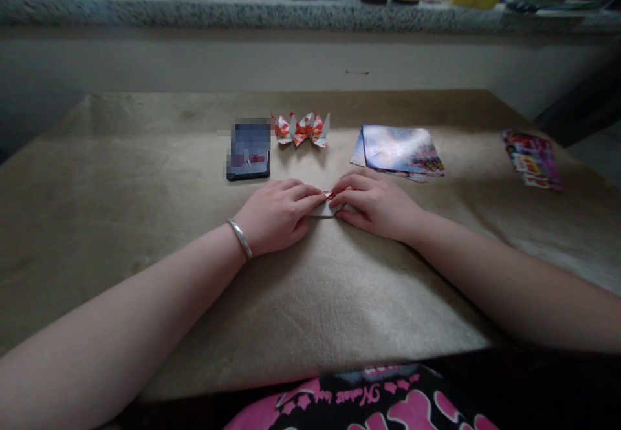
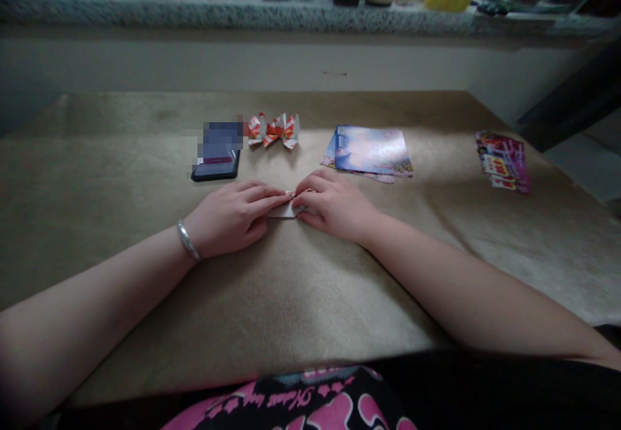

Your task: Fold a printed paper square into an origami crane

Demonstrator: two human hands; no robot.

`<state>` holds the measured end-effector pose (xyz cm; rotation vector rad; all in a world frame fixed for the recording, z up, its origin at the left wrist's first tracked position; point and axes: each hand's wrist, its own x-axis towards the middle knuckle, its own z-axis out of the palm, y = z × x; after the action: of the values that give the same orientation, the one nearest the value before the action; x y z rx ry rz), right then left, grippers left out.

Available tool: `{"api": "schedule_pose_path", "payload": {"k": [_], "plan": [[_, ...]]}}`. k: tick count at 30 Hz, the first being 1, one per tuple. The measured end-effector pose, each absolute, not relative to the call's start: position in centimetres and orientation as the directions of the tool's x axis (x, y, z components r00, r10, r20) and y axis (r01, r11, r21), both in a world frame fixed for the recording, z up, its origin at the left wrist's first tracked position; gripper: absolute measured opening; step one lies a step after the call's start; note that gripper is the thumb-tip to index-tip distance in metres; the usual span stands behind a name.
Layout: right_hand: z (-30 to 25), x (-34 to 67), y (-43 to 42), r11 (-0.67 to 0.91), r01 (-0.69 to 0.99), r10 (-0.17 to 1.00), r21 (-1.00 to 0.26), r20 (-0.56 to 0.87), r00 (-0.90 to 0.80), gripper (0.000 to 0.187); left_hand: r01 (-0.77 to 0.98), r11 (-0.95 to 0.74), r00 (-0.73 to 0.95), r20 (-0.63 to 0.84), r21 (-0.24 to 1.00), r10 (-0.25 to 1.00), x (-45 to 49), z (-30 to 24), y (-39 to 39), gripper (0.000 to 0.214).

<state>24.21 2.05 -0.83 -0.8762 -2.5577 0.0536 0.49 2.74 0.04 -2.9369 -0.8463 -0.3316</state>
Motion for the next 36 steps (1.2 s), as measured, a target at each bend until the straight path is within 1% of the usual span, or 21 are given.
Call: {"api": "schedule_pose_path", "payload": {"k": [4, 9, 14, 17, 25, 31, 36], "plan": [[-0.9, 24.1, 2.0, 0.792, 0.584, 0.604, -0.178, 0.369, -0.707, 0.015, 0.521, -0.853, 0.826, 0.272, -0.032, 0.494, 0.2, -0.3, 3.2, 0.042], [-0.9, 24.1, 1.9, 0.784, 0.600, 0.612, -0.157, 0.358, -0.706, 0.017, 0.511, -0.855, 0.825, 0.327, -0.086, 0.460, 0.4, -0.2, 3.2, 0.021], [-0.9, 23.8, 1.9, 0.778, 0.618, 0.612, -0.114, 0.361, -0.704, 0.018, 0.515, -0.840, 0.828, 0.352, -0.171, 0.436, 0.5, -0.2, 3.2, 0.026], [-0.9, 23.6, 1.9, 0.777, 0.623, 0.609, -0.093, 0.360, -0.707, 0.019, 0.523, -0.829, 0.828, 0.352, -0.198, 0.438, 0.6, -0.3, 3.2, 0.028], [-1.1, 23.3, 1.8, 0.789, 0.611, 0.577, -0.057, 0.411, -0.706, 0.019, 0.507, -0.840, 0.843, 0.315, -0.193, 0.436, 0.7, -0.4, 3.2, 0.031], [-1.2, 23.1, 1.9, 0.782, 0.621, 0.587, -0.053, 0.394, -0.707, 0.018, 0.496, -0.852, 0.846, 0.314, -0.168, 0.431, 0.7, -0.6, 3.3, 0.029], [-1.3, 22.8, 1.9, 0.785, 0.617, 0.581, -0.052, 0.405, -0.705, 0.019, 0.479, -0.861, 0.857, 0.305, -0.172, 0.416, 0.8, -0.7, 3.3, 0.028]]}}
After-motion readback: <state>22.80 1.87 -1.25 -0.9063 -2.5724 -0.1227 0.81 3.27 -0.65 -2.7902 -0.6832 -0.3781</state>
